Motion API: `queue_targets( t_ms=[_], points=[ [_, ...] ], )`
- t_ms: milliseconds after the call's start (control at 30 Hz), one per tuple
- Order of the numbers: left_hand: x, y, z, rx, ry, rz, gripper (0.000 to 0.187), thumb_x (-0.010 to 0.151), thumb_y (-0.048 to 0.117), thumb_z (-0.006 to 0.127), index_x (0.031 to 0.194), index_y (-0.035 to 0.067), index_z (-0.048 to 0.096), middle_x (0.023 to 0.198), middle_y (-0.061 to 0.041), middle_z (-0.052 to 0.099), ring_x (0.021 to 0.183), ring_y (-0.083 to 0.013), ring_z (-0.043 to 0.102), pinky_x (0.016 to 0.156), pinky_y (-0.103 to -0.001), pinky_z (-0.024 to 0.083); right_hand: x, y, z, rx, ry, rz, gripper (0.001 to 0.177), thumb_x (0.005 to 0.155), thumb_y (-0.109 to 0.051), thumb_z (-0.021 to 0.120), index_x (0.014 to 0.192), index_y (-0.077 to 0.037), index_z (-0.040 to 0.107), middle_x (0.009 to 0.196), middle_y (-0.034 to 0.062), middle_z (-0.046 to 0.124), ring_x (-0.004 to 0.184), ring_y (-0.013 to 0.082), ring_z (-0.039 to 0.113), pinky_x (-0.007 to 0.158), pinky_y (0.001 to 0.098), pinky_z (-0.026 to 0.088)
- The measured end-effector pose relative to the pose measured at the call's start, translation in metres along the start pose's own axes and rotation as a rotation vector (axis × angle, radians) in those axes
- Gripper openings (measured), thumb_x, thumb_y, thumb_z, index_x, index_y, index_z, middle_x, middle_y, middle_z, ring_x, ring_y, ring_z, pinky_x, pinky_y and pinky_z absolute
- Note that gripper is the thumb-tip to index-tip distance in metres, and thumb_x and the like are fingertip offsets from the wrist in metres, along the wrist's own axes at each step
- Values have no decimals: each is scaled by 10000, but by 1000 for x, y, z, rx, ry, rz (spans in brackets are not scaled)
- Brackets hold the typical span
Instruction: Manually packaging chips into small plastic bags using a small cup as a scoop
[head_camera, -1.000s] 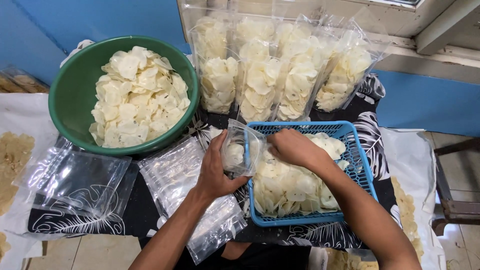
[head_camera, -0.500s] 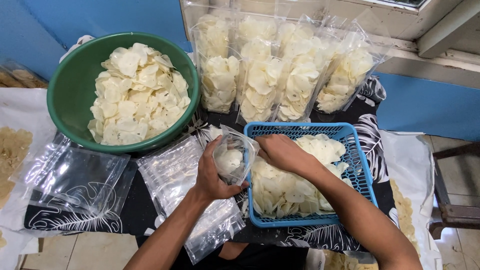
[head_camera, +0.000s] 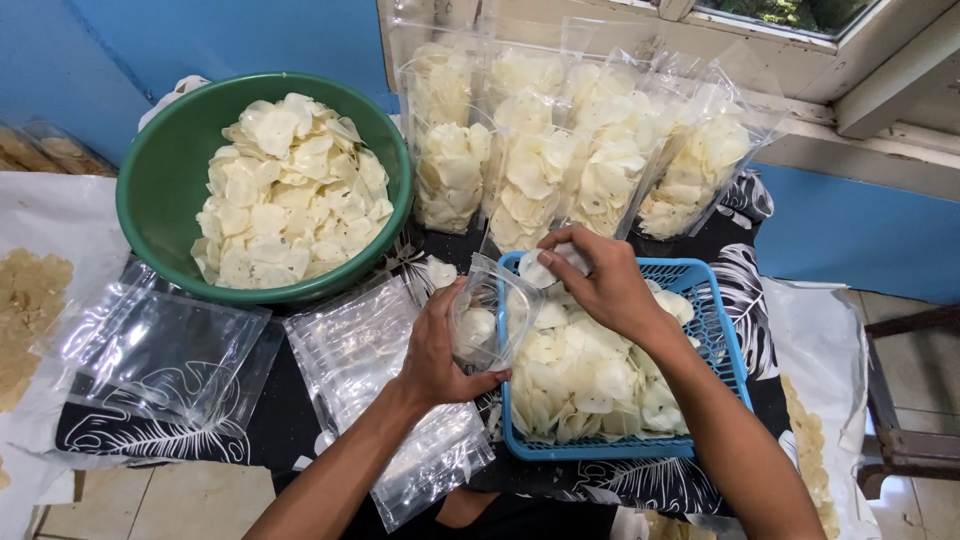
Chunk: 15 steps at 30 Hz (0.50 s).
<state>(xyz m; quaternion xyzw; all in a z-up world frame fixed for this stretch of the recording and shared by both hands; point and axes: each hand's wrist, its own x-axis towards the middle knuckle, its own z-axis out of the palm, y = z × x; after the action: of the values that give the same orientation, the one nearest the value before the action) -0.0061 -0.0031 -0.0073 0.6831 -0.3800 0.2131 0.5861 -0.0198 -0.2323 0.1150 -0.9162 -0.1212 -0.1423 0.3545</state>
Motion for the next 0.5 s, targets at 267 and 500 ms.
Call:
queue_targets(
  t_ms=[267,500],
  points=[
    [3,2,-4,-18,0,-5,1092,713,610,840,1412,-109,406,1133,-286,607,991,-476,659,892,-584,530,-8,-46,-23,100,397,-103,32,986,-137,777,971,-136,749,679,13,701,513,129,525,563,252,456],
    [1,3,-7,17,-15,0,1081,738,645,804,1417,-100,412,1133,-255,607,1007,-449,660,909,-561,533,5,-119,-28,-155,22,-351,195,997,-165,679,1160,-59,679,838,130,662,667,335,643,586,423,556]
  ],
)
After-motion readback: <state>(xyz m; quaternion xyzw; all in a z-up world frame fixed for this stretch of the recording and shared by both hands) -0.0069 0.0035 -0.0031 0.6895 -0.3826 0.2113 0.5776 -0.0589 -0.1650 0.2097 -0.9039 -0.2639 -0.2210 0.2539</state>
